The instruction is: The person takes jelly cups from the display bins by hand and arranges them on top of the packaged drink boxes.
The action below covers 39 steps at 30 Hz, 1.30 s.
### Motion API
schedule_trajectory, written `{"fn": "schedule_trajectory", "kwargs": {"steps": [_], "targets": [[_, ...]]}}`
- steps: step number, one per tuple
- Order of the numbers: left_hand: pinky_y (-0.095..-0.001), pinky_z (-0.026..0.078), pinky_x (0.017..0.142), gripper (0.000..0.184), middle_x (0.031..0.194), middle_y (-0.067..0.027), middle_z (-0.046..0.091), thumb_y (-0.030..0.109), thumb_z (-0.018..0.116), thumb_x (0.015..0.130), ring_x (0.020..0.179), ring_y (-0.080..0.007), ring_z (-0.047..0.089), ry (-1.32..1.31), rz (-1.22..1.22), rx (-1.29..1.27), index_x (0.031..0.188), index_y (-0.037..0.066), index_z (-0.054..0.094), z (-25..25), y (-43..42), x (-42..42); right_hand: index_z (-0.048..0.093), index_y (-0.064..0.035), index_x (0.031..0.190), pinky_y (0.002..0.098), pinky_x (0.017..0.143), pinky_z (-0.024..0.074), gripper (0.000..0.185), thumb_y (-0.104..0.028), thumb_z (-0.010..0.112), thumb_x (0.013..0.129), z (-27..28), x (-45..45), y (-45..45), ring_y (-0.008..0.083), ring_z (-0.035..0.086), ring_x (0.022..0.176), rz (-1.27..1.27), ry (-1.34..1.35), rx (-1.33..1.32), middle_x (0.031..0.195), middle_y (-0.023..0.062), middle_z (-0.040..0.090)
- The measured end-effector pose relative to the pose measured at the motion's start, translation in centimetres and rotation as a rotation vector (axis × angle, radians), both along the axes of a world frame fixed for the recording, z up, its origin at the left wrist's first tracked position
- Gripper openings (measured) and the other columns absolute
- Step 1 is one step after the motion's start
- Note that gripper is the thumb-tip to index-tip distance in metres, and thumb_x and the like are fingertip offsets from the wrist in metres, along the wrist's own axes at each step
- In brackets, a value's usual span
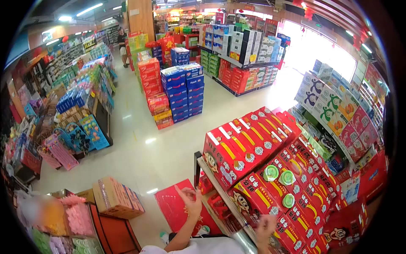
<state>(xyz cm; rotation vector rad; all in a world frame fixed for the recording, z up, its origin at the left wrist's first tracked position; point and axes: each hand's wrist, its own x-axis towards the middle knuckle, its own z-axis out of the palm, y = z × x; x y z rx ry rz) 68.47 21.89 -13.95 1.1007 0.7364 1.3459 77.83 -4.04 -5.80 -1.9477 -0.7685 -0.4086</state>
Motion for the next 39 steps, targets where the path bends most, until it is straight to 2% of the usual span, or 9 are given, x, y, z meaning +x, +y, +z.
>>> {"fn": "schedule_trajectory", "kwargs": {"steps": [3,9,13,16,17,21,23,28,39], "targets": [[-0.0248,0.042,0.079,0.1,0.102,-0.0037,0.038,-0.003,0.061,0.081,0.082,-0.0141,0.042,0.238,0.28,0.205,0.15,0.006,-0.011,-1.6,1.1,-1.8,0.063,-0.0006,0.08,0.0334,0.066,0.0469,0.001,0.0,0.063,0.08,-3.6,-4.6,4.2,0.0258,0.061,0.075,0.24,0.14,0.02,0.079,0.0119,0.064],[-0.0341,0.038,0.095,0.076,0.119,-0.0099,0.037,0.009,0.046,0.095,0.102,-0.02,0.043,0.572,0.823,-0.155,0.15,0.004,-0.007,-9.5,11.7,-13.6,0.067,0.0019,0.088,0.0327,0.066,0.0484,0.008,0.001,0.062,0.082,-4.6,-8.4,7.5,0.0262,0.062,0.074,0.464,0.261,-0.042,0.081,0.014,0.065],[-0.0345,0.043,0.091,0.05,0.129,-0.0106,0.042,0.016,0.034,0.1,0.109,-0.02,0.047,-0.152,1.086,-0.027,0.145,-0.001,0.019,-4.3,13.7,-16.5,0.067,0.0023,0.091,0.0342,0.071,0.0489,0.01,0.0,0.06,0.084,-5.3,-8.0,9.6,0.0293,0.062,0.078,0.527,0.265,-0.109,0.084,0.0153,0.065],[-0.0319,0.044,0.08,0.025,0.103,-0.0089,0.048,0.02,0.054,0.095,0.094,-0.0209,0.049,0.408,0.578,0.009,0.106,-0.002,0.049,-5.6,10.1,-11.9,0.066,0.0028,0.093,0.0347,0.074,0.049,0.012,-0.001,0.058,0.086,-4.6,-8.0,12.3,0.0292,0.062,0.08,0.607,0.311,-0.145,0.085,0.0159,0.064],[-0.0355,0.043,0.08,0.026,0.097,-0.0104,0.049,0.019,0.06,0.092,0.092,-0.022,0.049,0.451,0.164,-0.046,0.106,-0.001,0.052,-0.1,7.3,-11.0,0.065,0.0032,0.094,0.0345,0.074,0.049,0.012,-0.001,0.057,0.086,-4.3,-8.3,13.4,0.0287,0.062,0.081,0.619,0.335,-0.147,0.087,0.016,0.064],[-0.0376,0.041,0.096,0.035,0.115,-0.0161,0.054,0.021,0.058,0.092,0.111,-0.0319,0.05,0.472,-0.318,0.489,0.123,0.003,0.055,0.7,1.3,-9.2,0.049,0.0013,0.123,0.0367,0.078,0.0494,0.037,-0.006,0.056,0.087,-6.1,-9.0,17.4,0.0294,0.063,0.093,0.746,0.617,-0.176,0.103,0.0197,0.061],[-0.0403,0.036,0.104,0.04,0.126,-0.0194,0.049,0.026,0.05,0.097,0.12,-0.0332,0.046,0.335,-0.391,0.32,0.129,0.002,0.05,-1.8,-1.0,-9.1,0.041,0.0027,0.129,0.0346,0.08,0.05,0.051,-0.012,0.063,0.085,-7.8,-9.0,18.7,0.0238,0.062,0.097,0.744,0.352,-0.291,0.108,0.016,0.06],[-0.0349,0.033,0.107,0.057,0.139,-0.0225,0.04,0.033,0.043,0.101,0.128,-0.0318,0.042,0.388,-0.362,0.166,0.143,-0.004,0.031,-4.2,-0.8,-11.5,0.031,0.0033,0.142,0.0354,0.098,0.0428,0.055,-0.008,0.053,0.092,-8.5,-12.3,20.4,0.0274,0.052,0.119,0.892,0.608,-0.249,0.128,0.021,0.052],[-0.034,0.047,0.092,0.046,0.124,-0.0228,0.057,0.031,0.048,0.098,0.107,-0.0283,0.06,0.34,0.097,-0.22,0.13,-0.003,0.05,-8.6,1.5,-27.1,0.018,-0.0002,0.148,0.0331,0.099,0.0431,0.062,-0.001,0.047,0.094,-17.2,-25.0,27.5,0.022,0.051,0.118,1.367,1.14,-0.53,0.132,0.0148,0.048]]}}
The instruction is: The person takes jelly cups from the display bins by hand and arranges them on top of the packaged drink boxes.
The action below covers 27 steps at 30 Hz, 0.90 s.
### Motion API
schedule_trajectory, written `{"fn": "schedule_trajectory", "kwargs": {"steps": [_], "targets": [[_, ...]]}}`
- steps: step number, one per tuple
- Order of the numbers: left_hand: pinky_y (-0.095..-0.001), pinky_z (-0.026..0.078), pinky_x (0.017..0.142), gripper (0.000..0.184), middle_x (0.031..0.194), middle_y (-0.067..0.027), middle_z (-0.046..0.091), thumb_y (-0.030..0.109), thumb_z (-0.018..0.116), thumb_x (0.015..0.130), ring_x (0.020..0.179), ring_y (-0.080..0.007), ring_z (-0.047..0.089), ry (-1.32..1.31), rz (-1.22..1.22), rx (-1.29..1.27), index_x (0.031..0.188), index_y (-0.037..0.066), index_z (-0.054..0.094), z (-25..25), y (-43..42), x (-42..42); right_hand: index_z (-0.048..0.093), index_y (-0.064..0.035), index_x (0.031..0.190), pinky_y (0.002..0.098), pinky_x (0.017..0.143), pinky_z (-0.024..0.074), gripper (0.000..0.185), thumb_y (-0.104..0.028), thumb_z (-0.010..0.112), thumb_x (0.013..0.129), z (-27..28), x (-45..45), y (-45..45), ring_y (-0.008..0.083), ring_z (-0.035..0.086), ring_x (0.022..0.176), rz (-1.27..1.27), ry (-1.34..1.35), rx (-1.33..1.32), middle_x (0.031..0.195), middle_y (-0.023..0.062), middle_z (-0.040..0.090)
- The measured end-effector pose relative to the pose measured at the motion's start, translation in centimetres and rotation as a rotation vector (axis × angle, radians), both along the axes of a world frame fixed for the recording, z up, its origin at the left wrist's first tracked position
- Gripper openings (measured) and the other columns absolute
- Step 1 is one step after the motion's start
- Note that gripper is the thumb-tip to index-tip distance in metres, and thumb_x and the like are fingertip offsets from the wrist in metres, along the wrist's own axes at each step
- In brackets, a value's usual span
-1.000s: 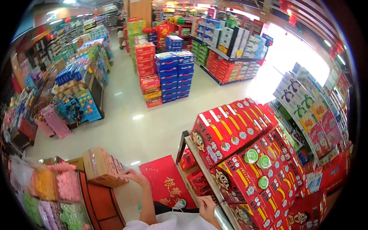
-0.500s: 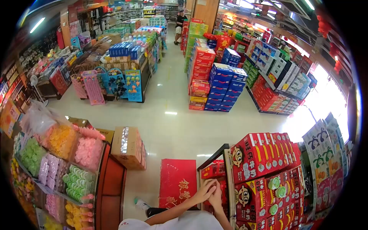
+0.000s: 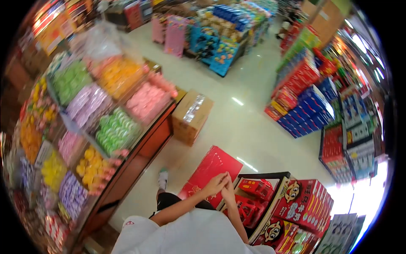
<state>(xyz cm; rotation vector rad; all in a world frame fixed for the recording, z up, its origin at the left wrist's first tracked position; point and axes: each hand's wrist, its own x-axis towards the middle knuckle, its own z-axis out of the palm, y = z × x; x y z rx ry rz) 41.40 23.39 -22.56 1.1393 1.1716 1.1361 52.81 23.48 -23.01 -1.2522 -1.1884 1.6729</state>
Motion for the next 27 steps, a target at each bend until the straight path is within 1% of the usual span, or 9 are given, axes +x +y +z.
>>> {"fn": "schedule_trajectory", "kwargs": {"steps": [8,10,12,14,18,21,24,26,27], "targets": [[-0.0306,0.05,0.082,0.037,0.111,-0.015,0.065,0.029,0.052,0.098,0.096,-0.0205,0.064,-0.105,0.411,-0.251,0.115,-0.002,0.061,-4.2,-2.1,-11.4,0.017,0.0005,0.148,0.0317,0.088,0.0494,0.07,0.004,0.054,0.088,-0.8,-10.2,1.1,0.0215,0.06,0.104,0.482,-0.216,0.238,0.117,0.0177,0.058],[-0.0295,0.05,0.081,0.035,0.11,-0.013,0.065,0.028,0.053,0.098,0.093,-0.0182,0.063,-0.089,0.469,-0.249,0.113,-0.002,0.061,-3.6,-3.2,-14.3,0.023,-0.0015,0.147,0.0325,0.085,0.0502,0.068,0.0,0.056,0.088,-0.8,-12.5,1.9,0.0216,0.06,0.102,0.533,-0.147,0.213,0.117,0.0183,0.058],[-0.0279,0.048,0.082,0.03,0.106,-0.009,0.065,0.025,0.056,0.096,0.091,-0.0143,0.061,-0.003,0.746,-0.077,0.112,0.0,0.063,-3.0,-3.6,-17.5,0.033,-0.0011,0.143,0.0304,0.085,0.05,0.059,-0.004,0.057,0.09,-1.0,-15.0,2.9,0.0199,0.059,0.103,0.651,-0.264,0.247,0.114,0.0153,0.059],[-0.0274,0.047,0.084,0.028,0.106,-0.0082,0.065,0.023,0.058,0.096,0.092,-0.0131,0.059,0.041,0.879,-0.128,0.112,0.0,0.063,-2.2,-4.0,-22.3,0.037,-0.0015,0.141,0.0292,0.082,0.0502,0.054,-0.007,0.058,0.091,-1.2,-18.4,4.0,0.0191,0.059,0.1,0.641,-0.217,0.214,0.114,0.0147,0.059],[-0.0291,0.045,0.088,0.033,0.104,-0.0089,0.065,0.025,0.058,0.095,0.097,-0.0158,0.059,0.101,1.184,-0.067,0.113,-0.002,0.061,-1.6,-4.2,-33.5,0.04,-0.0032,0.139,0.0312,0.081,0.0501,0.052,-0.007,0.057,0.09,-1.3,-27.9,6.2,0.0193,0.059,0.099,0.754,-0.096,0.54,0.115,0.0136,0.061],[-0.0298,0.045,0.088,0.036,0.107,-0.0104,0.063,0.025,0.059,0.095,0.098,-0.0182,0.059,0.118,1.276,-0.06,0.118,-0.003,0.058,-2.2,-4.1,-41.6,0.041,-0.003,0.139,0.0317,0.084,0.0493,0.052,-0.007,0.058,0.09,1.4,-36.1,6.8,0.0205,0.059,0.101,0.82,-0.082,0.534,0.117,0.0139,0.061],[-0.033,0.046,0.089,0.045,0.116,-0.0159,0.061,0.026,0.06,0.093,0.101,-0.0231,0.059,0.151,1.372,-0.019,0.126,-0.004,0.051,-3.2,-3.7,-47.8,0.041,-0.0031,0.139,0.0321,0.089,0.0474,0.053,-0.005,0.056,0.088,-0.6,-43.9,6.8,0.0215,0.058,0.104,0.867,-0.047,0.473,0.12,0.0138,0.06],[-0.0371,0.046,0.091,0.055,0.124,-0.021,0.057,0.027,0.062,0.091,0.107,-0.0291,0.059,0.329,1.391,-0.238,0.133,-0.004,0.044,-5.1,-3.8,-51.6,0.04,-0.0031,0.139,0.0329,0.091,0.0463,0.054,-0.005,0.056,0.088,-1.2,-47.9,6.5,0.0221,0.057,0.107,0.926,-0.103,0.439,0.123,0.014,0.058],[-0.0403,0.046,0.092,0.058,0.127,-0.0235,0.054,0.026,0.062,0.091,0.11,-0.0342,0.058,0.357,1.41,-0.181,0.135,-0.004,0.041,-8.5,-3.7,-53.8,0.04,-0.003,0.14,0.0336,0.093,0.0452,0.055,-0.005,0.055,0.087,-1.2,-49.7,6.3,0.0226,0.056,0.109,0.978,-0.155,0.403,0.125,0.0141,0.057]]}}
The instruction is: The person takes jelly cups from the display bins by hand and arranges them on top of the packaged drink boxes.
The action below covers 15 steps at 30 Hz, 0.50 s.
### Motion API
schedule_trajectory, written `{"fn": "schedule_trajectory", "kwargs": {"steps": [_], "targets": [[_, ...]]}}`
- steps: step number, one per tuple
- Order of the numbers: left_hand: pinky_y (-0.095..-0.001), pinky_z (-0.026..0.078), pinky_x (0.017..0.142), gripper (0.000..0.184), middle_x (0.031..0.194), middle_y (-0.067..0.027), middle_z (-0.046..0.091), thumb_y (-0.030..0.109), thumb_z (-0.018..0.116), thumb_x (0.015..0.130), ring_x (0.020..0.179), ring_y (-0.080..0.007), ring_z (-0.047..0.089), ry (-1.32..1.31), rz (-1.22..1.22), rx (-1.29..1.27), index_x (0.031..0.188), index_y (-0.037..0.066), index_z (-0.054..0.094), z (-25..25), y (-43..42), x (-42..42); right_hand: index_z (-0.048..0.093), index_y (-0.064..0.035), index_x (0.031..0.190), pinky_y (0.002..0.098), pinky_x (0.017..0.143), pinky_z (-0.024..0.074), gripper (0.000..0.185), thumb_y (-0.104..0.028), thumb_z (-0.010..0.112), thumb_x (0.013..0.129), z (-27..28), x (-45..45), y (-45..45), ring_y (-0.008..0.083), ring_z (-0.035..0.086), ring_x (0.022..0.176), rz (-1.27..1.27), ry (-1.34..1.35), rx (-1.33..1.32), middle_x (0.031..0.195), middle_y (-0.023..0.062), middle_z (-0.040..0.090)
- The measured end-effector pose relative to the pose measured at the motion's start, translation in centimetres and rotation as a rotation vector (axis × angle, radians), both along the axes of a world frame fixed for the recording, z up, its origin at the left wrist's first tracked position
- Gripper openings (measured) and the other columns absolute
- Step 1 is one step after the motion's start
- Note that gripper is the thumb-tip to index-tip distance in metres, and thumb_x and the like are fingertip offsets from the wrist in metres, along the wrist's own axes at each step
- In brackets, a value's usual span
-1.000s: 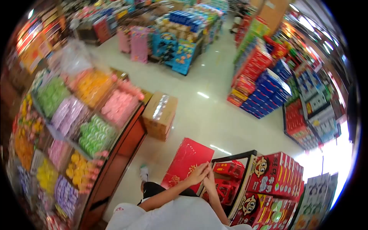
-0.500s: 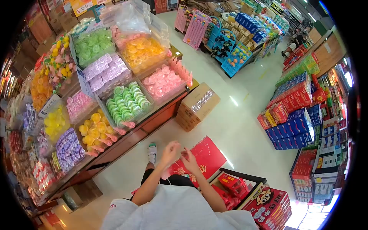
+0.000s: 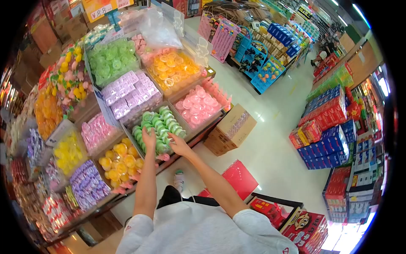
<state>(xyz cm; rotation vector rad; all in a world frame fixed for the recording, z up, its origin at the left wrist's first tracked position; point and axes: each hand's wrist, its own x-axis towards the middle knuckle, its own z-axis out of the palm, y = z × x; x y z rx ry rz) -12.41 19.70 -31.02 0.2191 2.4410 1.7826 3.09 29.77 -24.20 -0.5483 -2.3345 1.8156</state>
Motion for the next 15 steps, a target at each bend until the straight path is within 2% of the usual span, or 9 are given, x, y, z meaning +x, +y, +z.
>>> {"fn": "schedule_trajectory", "kwargs": {"steps": [1,3,4,5,8,10,11,14,15], "targets": [[-0.0403,0.046,0.092,0.058,0.127,-0.0235,0.054,0.026,0.062,0.091,0.11,-0.0342,0.058,0.013,-0.018,-0.008,0.135,-0.004,0.041,-2.6,-0.2,-1.7,0.04,-0.003,0.14,0.0336,0.093,0.0452,0.055,-0.005,0.055,0.087,0.0,-1.3,-0.3,0.0226,0.056,0.109,-0.018,0.013,-0.008,0.125,0.0141,0.057],[-0.0401,0.046,0.093,0.057,0.128,-0.0228,0.053,0.025,0.061,0.092,0.113,-0.0351,0.056,0.195,0.014,-0.214,0.137,-0.004,0.04,-5.6,-0.3,-4.6,0.037,-0.0024,0.141,0.0355,0.096,0.044,0.058,-0.005,0.055,0.086,-0.2,-2.5,-0.9,0.0238,0.054,0.112,-0.094,0.01,-0.077,0.13,0.0146,0.054],[-0.0404,0.047,0.091,0.056,0.124,-0.0215,0.056,0.025,0.06,0.093,0.108,-0.0334,0.058,-0.001,0.049,-0.216,0.137,-0.003,0.039,-0.4,0.4,-3.3,0.036,-0.0031,0.142,0.0356,0.096,0.0437,0.06,-0.008,0.056,0.086,-0.8,-2.8,-0.9,0.0242,0.053,0.116,-0.061,-0.003,-0.075,0.134,0.0149,0.051],[-0.0404,0.047,0.091,0.056,0.124,-0.0215,0.056,0.025,0.06,0.093,0.108,-0.0334,0.058,0.004,0.028,-0.205,0.137,-0.003,0.039,0.9,0.7,-3.9,0.036,-0.0024,0.142,0.0363,0.095,0.0447,0.06,-0.008,0.056,0.086,-2.0,-3.1,-1.0,0.0244,0.053,0.115,-0.036,-0.021,-0.055,0.134,0.015,0.051],[-0.039,0.048,0.086,0.047,0.115,-0.0177,0.06,0.022,0.061,0.093,0.101,-0.0291,0.06,-0.127,-0.07,-0.204,0.13,-0.002,0.045,0.6,0.7,-4.6,0.036,-0.0008,0.141,0.0371,0.094,0.0459,0.059,-0.009,0.057,0.086,-3.3,-4.3,-1.2,0.0261,0.055,0.113,-0.045,-0.034,0.026,0.132,0.0166,0.052],[-0.0367,0.049,0.077,0.032,0.099,-0.0118,0.063,0.018,0.064,0.091,0.085,-0.0237,0.06,-0.072,0.036,-0.06,0.114,-0.001,0.053,-1.3,0.8,-5.1,0.034,0.0015,0.14,0.0375,0.091,0.0471,0.06,-0.011,0.057,0.086,-3.1,-5.4,-1.4,0.028,0.058,0.108,-0.071,-0.113,-0.019,0.13,0.0185,0.053],[-0.0367,0.049,0.077,0.032,0.099,-0.0118,0.063,0.018,0.064,0.091,0.085,-0.0237,0.06,-0.069,0.03,-0.052,0.114,-0.001,0.053,-2.0,0.8,-5.5,0.034,0.0015,0.14,0.0375,0.091,0.0471,0.06,-0.011,0.057,0.086,-3.2,-6.1,-1.4,0.028,0.058,0.108,-0.077,-0.11,-0.012,0.13,0.0185,0.053],[-0.0318,0.043,0.062,0.015,0.08,-0.0053,0.055,0.015,0.065,0.09,0.066,-0.0174,0.049,0.11,0.064,0.059,0.09,0.002,0.056,-1.3,0.9,-5.9,0.032,-0.0011,0.142,0.0368,0.087,0.0477,0.063,-0.016,0.059,0.087,-3.7,-7.5,-1.7,0.0275,0.06,0.104,-0.054,-0.148,-0.058,0.131,0.0186,0.052],[-0.0318,0.043,0.062,0.015,0.08,-0.0053,0.055,0.015,0.065,0.09,0.066,-0.0174,0.049,0.112,0.051,0.064,0.09,0.002,0.056,-1.5,1.0,-6.0,0.032,-0.0011,0.142,0.0368,0.087,0.0477,0.063,-0.016,0.059,0.087,-3.1,-7.7,-1.9,0.0275,0.06,0.104,-0.067,-0.145,-0.054,0.131,0.0186,0.052]]}}
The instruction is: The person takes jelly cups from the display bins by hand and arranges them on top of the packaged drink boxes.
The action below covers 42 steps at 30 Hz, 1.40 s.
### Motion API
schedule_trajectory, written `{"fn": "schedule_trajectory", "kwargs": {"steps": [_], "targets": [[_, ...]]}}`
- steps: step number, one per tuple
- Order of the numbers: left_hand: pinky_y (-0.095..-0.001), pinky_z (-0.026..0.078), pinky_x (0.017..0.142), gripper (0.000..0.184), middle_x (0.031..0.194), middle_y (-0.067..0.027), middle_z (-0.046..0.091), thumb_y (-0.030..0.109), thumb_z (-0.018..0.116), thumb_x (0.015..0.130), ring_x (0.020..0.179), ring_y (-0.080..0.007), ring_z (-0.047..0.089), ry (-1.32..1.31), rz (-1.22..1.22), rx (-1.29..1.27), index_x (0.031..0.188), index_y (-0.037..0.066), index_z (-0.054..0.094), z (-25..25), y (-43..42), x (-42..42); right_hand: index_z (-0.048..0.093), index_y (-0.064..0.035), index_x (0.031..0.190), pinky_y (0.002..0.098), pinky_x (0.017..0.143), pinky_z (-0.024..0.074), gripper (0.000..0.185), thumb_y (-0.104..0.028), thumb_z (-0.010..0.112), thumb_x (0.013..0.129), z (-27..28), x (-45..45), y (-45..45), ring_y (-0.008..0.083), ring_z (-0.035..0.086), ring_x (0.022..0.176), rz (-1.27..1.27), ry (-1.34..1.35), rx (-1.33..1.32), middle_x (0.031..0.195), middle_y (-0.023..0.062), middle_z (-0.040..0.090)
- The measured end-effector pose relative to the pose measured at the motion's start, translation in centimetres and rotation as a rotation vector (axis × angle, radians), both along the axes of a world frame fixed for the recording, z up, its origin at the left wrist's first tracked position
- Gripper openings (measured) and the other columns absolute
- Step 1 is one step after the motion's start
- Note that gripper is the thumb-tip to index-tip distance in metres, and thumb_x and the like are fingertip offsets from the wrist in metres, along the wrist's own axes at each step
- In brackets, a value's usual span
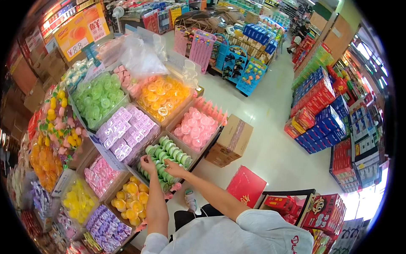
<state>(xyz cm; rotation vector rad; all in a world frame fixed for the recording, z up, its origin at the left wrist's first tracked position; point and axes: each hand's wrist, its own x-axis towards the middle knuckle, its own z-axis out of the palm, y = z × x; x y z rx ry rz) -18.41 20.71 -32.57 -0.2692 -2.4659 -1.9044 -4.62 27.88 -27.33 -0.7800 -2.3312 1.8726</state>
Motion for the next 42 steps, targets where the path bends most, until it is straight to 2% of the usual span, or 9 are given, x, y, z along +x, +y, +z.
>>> {"fn": "schedule_trajectory", "kwargs": {"steps": [6,11,16,20,22,27,33,35,42], "targets": [[-0.0359,0.039,0.06,0.02,0.076,-0.0083,0.044,0.016,0.053,0.097,0.063,-0.0211,0.043,0.189,-0.063,-0.05,0.085,0.001,0.046,-0.7,0.7,2.0,0.029,-0.0029,0.145,0.0351,0.089,0.0478,0.069,-0.022,0.062,0.087,-1.0,-0.4,0.2,0.0261,0.056,0.113,-0.081,-0.069,-0.181,0.135,0.0196,0.049],[-0.0401,0.038,0.065,0.02,0.078,-0.0121,0.042,0.018,0.043,0.101,0.066,-0.0264,0.042,0.021,-0.081,-0.097,0.092,0.0,0.04,0.0,-0.6,4.4,0.03,-0.0004,0.144,0.0338,0.091,0.047,0.069,-0.024,0.063,0.089,0.9,2.5,1.4,0.0238,0.057,0.11,-0.149,0.016,-0.268,0.126,0.0175,0.054],[-0.0402,0.04,0.067,0.018,0.08,-0.0145,0.045,0.018,0.044,0.1,0.069,-0.0294,0.045,-0.02,-0.341,-0.114,0.094,0.0,0.041,3.8,-2.5,10.1,0.031,-0.001,0.144,0.0335,0.091,0.0468,0.068,-0.029,0.064,0.09,0.9,8.8,1.4,0.0231,0.056,0.11,-0.219,0.088,-0.235,0.127,0.0169,0.053],[-0.0423,0.043,0.07,0.017,0.084,-0.0214,0.053,0.016,0.051,0.094,0.079,-0.0384,0.053,0.175,-0.841,-0.259,0.097,0.0,0.047,6.8,-1.1,12.8,0.035,-0.0046,0.142,0.0337,0.093,0.0453,0.063,-0.03,0.063,0.092,-3.2,15.6,1.8,0.021,0.053,0.113,-0.376,0.235,-0.265,0.127,0.0153,0.052],[-0.0432,0.043,0.069,0.015,0.084,-0.0235,0.054,0.014,0.051,0.093,0.077,-0.0407,0.054,0.211,-1.036,-0.283,0.097,0.0,0.048,8.3,0.2,13.4,0.031,-0.0067,0.145,0.0323,0.091,0.0465,0.062,-0.026,0.061,0.094,0.1,19.3,1.2,0.0196,0.054,0.112,-0.474,0.176,-0.216,0.128,0.0121,0.052],[-0.0422,0.044,0.068,0.013,0.08,-0.0227,0.053,0.013,0.051,0.094,0.075,-0.0375,0.055,0.031,-1.497,-0.136,0.098,0.001,0.046,14.4,3.5,20.0,0.031,-0.0072,0.146,0.0316,0.09,0.048,0.057,-0.02,0.057,0.096,4.6,26.9,0.1,0.0176,0.054,0.111,-0.704,0.334,-0.397,0.129,0.0098,0.051],[-0.0357,0.043,0.063,0.018,0.076,-0.0123,0.053,0.018,0.053,0.095,0.068,-0.0198,0.05,-0.147,-1.76,-0.198,0.098,0.002,0.047,14.9,4.6,26.9,0.041,-0.0057,0.141,0.0257,0.09,0.0465,0.047,-0.019,0.054,0.098,8.8,33.0,-3.0,0.0113,0.054,0.106,-0.874,0.297,-0.201,0.121,0.0051,0.057],[-0.0324,0.043,0.063,0.023,0.076,-0.0081,0.054,0.024,0.055,0.095,0.07,-0.0129,0.05,-0.229,-1.803,-0.268,0.096,0.002,0.049,15.9,4.9,28.2,0.051,-0.0014,0.131,0.0256,0.086,0.0473,0.038,-0.017,0.056,0.097,9.6,33.9,-4.0,0.0108,0.057,0.1,-1.011,0.374,-0.306,0.111,0.0053,0.062],[-0.0319,0.046,0.079,0.033,0.092,-0.0118,0.062,0.03,0.051,0.098,0.085,-0.0168,0.057,-0.222,-2.113,-0.268,0.113,0.001,0.054,15.1,6.8,36.2,0.052,-0.0004,0.13,0.0255,0.087,0.0463,0.038,-0.021,0.053,0.098,9.0,40.0,-7.1,0.0113,0.057,0.101,-1.127,0.382,-0.12,0.112,0.0058,0.063]]}}
